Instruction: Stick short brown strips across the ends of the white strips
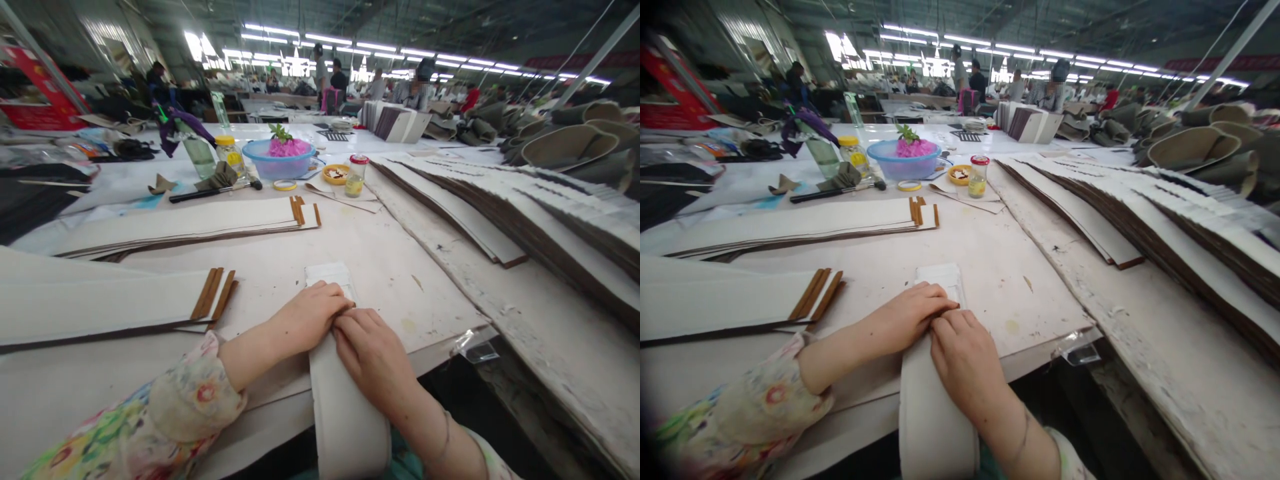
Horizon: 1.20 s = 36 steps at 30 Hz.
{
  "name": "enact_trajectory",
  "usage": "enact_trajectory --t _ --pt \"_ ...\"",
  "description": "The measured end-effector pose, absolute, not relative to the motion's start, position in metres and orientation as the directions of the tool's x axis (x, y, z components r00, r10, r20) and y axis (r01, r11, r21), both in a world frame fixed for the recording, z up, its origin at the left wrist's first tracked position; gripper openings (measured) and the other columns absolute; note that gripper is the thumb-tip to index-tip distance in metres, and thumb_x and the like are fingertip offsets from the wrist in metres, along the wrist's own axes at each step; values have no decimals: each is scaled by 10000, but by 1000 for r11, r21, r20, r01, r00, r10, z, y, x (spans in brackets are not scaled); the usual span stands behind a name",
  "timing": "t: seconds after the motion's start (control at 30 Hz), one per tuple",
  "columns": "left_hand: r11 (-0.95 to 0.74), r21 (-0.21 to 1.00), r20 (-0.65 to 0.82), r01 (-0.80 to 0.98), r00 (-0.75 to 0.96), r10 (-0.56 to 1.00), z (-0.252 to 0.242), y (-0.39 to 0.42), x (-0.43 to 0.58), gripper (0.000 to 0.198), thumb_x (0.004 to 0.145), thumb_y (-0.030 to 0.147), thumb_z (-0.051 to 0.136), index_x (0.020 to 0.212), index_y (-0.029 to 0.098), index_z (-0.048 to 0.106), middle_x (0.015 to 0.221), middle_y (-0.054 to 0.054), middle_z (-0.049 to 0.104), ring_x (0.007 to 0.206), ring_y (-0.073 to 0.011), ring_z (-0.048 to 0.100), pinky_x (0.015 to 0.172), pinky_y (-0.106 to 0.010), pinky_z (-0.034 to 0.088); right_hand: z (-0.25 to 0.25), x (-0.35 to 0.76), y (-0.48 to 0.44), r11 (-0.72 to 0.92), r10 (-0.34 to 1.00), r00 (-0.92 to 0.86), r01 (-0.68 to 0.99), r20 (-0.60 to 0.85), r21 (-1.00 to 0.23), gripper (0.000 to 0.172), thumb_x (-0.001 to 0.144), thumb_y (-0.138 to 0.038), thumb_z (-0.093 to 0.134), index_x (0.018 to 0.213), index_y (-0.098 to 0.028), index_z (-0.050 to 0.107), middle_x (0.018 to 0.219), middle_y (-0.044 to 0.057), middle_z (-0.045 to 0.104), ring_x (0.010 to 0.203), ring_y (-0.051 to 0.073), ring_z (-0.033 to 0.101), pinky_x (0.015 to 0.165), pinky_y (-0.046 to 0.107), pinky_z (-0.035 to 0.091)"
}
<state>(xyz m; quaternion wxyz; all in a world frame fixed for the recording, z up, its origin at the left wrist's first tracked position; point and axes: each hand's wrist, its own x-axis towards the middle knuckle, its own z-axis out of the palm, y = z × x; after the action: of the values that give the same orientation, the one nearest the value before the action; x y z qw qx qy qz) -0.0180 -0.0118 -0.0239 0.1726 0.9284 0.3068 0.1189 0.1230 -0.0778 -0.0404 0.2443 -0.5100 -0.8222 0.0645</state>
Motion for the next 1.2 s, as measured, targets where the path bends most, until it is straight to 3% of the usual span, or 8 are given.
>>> enact_trajectory --t 0.2,0.33,0.4,0.7,0.87,1.0,1.2 --pt "-646 521 136 559 692 709 -25 -15 -43 183 847 267 472 961 174 580 948 -59 543 918 -184 485 819 -304 398 -39 123 -66 470 872 -368 815 323 -340 87 836 -173 452 910 -165 497 833 65 552 793 213 502 706 374 444" --pt "-599 574 145 558 651 745 -28 -19 -52 234 805 281 541 1006 162 558 978 -68 550 948 -194 485 833 -312 402 -42 126 -62 454 863 -345 849 369 -270 352 821 -255 512 1151 -162 431 1010 103 542 934 246 486 791 422 414" --pt "-594 584 148 553 646 748 -30 -19 -52 240 790 262 563 1007 160 559 980 -68 555 951 -194 486 838 -312 401 -44 128 -58 455 859 -350 856 375 -244 407 813 -283 527 1186 -167 415 1089 112 522 1007 260 463 846 441 387" --pt "-637 570 186 519 674 715 -29 -22 -49 160 832 261 509 949 168 567 968 -64 546 955 -187 475 853 -314 385 -41 132 -51 550 830 -476 781 289 -295 232 841 -262 480 1056 -180 508 989 81 554 945 214 500 827 387 427" --pt "-642 526 157 558 678 718 -28 -26 -49 171 864 280 444 884 162 566 918 -62 536 911 -187 479 820 -324 390 -36 127 -53 625 766 -565 765 305 -153 114 847 -220 475 915 -176 555 884 75 554 847 217 510 757 384 450" --pt "-608 568 185 554 635 750 -33 -27 -56 158 846 299 482 881 162 551 912 -48 532 891 -173 481 798 -298 395 -36 127 -53 651 737 -599 754 312 -92 123 852 -217 466 919 -170 559 886 74 553 851 216 508 756 380 454" --pt "-512 652 165 559 555 815 -41 -28 -69 211 775 315 581 920 165 544 900 -35 530 870 -168 493 789 -289 399 -31 126 -51 620 781 -567 756 261 -212 193 842 -168 458 1024 -159 525 935 82 556 898 216 509 797 388 459"
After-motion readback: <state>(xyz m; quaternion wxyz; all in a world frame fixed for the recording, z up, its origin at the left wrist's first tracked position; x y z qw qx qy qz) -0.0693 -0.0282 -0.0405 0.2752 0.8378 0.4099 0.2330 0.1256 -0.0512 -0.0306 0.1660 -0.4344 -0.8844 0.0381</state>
